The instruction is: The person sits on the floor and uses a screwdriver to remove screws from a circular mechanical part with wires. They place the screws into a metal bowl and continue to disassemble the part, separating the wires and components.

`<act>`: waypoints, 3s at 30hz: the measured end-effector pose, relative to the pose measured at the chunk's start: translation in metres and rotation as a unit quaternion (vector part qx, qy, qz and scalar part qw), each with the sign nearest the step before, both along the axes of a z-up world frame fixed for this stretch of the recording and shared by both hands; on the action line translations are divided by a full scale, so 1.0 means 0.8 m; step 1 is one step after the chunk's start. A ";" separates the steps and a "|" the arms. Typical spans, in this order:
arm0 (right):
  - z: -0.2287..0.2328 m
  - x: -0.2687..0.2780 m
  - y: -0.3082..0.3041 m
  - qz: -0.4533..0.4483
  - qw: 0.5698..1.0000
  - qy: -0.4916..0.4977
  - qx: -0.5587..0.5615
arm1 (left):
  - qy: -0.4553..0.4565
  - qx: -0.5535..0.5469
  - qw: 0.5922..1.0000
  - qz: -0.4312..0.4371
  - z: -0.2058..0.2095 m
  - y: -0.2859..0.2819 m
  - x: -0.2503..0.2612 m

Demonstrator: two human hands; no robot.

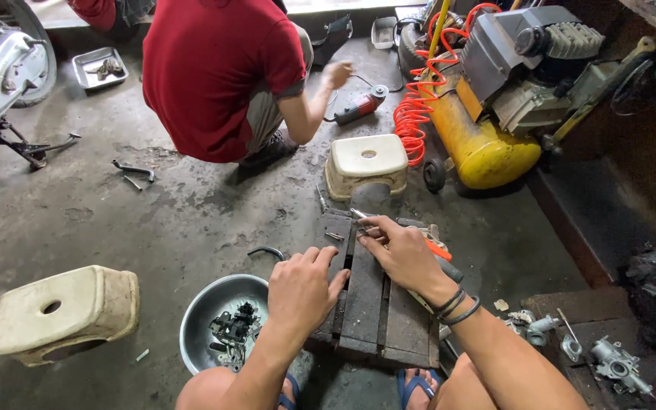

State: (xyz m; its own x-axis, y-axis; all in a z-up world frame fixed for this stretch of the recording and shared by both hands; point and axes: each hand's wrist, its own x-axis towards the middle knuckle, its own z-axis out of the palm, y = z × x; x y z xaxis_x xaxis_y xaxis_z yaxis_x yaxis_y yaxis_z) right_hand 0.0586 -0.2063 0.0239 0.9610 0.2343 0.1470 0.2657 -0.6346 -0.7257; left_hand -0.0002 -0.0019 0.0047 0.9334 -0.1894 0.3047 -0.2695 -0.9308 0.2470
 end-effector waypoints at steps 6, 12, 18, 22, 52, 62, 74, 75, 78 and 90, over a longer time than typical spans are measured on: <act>0.002 0.001 -0.003 -0.026 1.000 0.012 -0.007 | 0.038 0.022 0.999 -0.011 0.004 -0.007 0.003; 0.000 0.000 -0.009 -0.038 0.999 -0.009 -0.019 | 0.044 0.015 0.999 -0.016 0.014 -0.013 0.004; 0.012 -0.008 -0.012 -0.047 0.999 -0.024 -0.003 | 0.047 -0.002 0.999 -0.009 0.031 -0.017 0.001; 0.019 -0.013 -0.019 -0.057 0.998 -0.031 0.013 | 0.064 -0.022 0.998 -0.012 0.051 -0.019 -0.013; 0.015 -0.057 -0.056 0.105 0.936 0.100 -0.322 | 0.182 -0.124 0.973 0.066 0.030 0.005 -0.058; -0.046 -0.039 -0.019 0.119 0.907 0.103 -0.391 | 0.272 -0.022 0.957 0.096 0.027 0.034 -0.073; -0.003 -0.045 -0.026 0.068 0.936 0.107 -0.329 | 0.265 -0.108 0.940 0.188 -0.011 0.136 -0.049; -0.009 -0.042 -0.028 0.069 0.936 0.105 -0.329 | 0.264 -0.109 0.939 0.189 -0.004 0.136 -0.053; -0.018 -0.035 -0.032 0.052 0.937 0.087 -0.335 | 0.279 -0.125 0.934 0.186 0.011 0.136 -0.060; -0.008 -0.042 -0.016 0.072 0.939 0.085 -0.325 | 0.305 -0.086 0.935 0.157 0.016 0.126 -0.065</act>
State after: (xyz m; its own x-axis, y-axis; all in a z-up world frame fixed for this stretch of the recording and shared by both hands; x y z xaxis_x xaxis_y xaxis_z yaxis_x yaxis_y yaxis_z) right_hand 0.0248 -0.2187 0.0178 0.9088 0.3514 -0.2252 0.2983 -0.9243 -0.2382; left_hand -0.0524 0.0990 0.0179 0.9447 0.1257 -0.3028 0.2506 -0.8724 0.4197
